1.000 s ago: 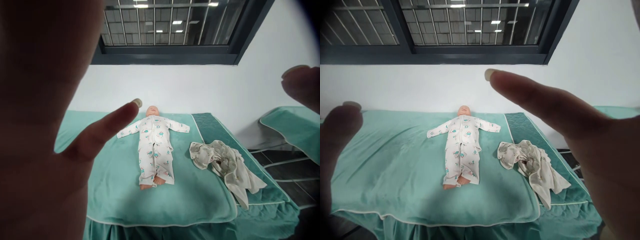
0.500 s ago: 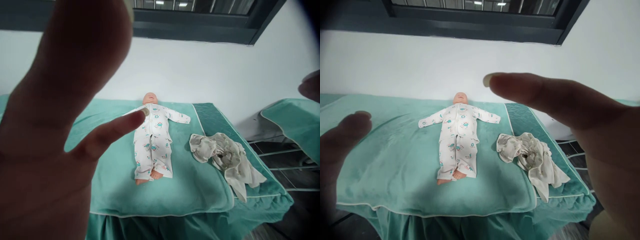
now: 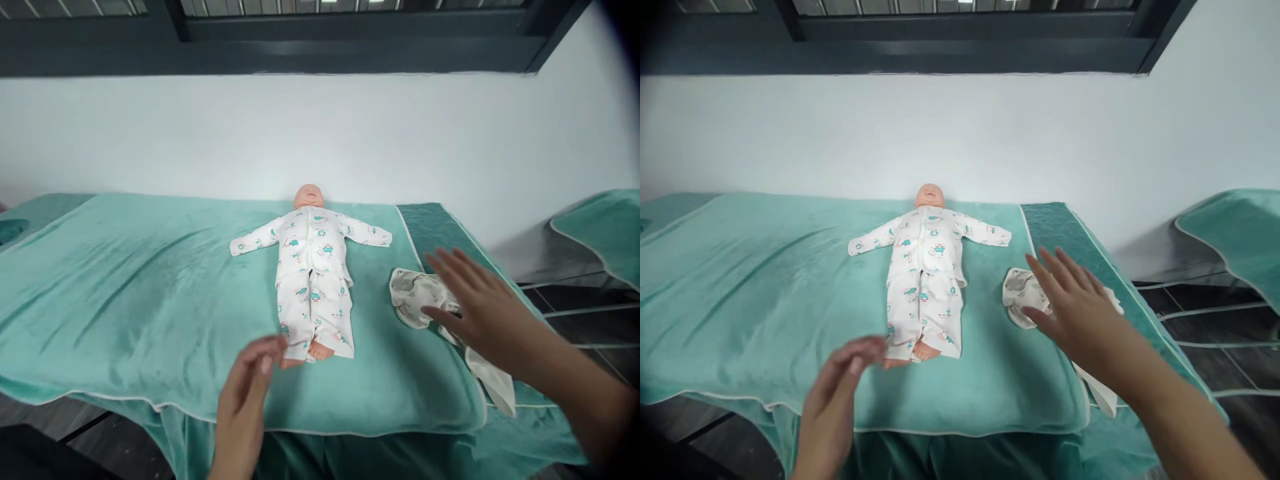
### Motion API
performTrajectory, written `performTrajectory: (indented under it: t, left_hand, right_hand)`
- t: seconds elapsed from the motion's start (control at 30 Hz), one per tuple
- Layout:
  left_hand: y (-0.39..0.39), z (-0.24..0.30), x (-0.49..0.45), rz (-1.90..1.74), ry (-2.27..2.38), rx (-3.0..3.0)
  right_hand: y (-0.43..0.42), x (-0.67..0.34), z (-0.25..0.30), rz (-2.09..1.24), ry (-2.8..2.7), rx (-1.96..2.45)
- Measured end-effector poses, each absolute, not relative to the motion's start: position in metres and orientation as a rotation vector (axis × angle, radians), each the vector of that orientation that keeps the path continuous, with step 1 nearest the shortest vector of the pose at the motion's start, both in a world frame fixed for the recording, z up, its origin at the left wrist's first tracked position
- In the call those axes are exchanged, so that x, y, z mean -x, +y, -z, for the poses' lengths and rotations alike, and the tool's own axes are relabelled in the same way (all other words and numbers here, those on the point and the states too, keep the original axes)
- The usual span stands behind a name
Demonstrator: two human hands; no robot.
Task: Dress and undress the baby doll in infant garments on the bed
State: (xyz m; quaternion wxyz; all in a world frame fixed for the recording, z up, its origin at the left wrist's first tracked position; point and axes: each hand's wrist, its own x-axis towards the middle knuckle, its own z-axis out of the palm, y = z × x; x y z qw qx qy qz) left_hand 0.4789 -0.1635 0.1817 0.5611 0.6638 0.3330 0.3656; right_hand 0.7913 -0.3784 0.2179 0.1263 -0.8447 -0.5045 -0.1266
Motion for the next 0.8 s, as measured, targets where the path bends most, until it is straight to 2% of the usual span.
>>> performTrajectory:
  t: [0.1,0.2,0.3,0.43,0.6,0.7,0.8]
  left_hand:
    - [-0.189,-0.131,-0.455,-0.769,0.785,-1.78]
    - [-0.211,-0.125,-0.458,-0.824,0.526,-1.942]
    - [-0.221,-0.15,-0.497,-0.717,0.214,-2.089]
    - [-0.217,-0.185,-0.572,-0.405,0.103,-1.986]
    - [-0.207,-0.209,-0.626,-0.544,0.21,-1.687]
    - [-0.198,-0.217,-0.631,-0.587,0.243,-1.656]
    - [-0.187,-0.22,-0.626,-0.67,0.384,-1.538]
  right_hand:
    - [-0.385,-0.815,-0.161,0.489,-1.316,2.729]
    - [-0.396,-0.826,-0.137,0.485,-1.205,2.724]
    - [-0.386,-0.825,-0.152,0.356,-1.002,2.535]
    - [-0.353,-0.805,-0.206,0.185,-0.671,2.002]
    - [-0.312,-0.763,-0.264,-0.13,-0.676,1.37]
    - [-0.295,-0.75,-0.268,-0.266,-0.785,1.305]
    - [-0.291,-0.749,-0.242,-0.348,-0.971,1.421]
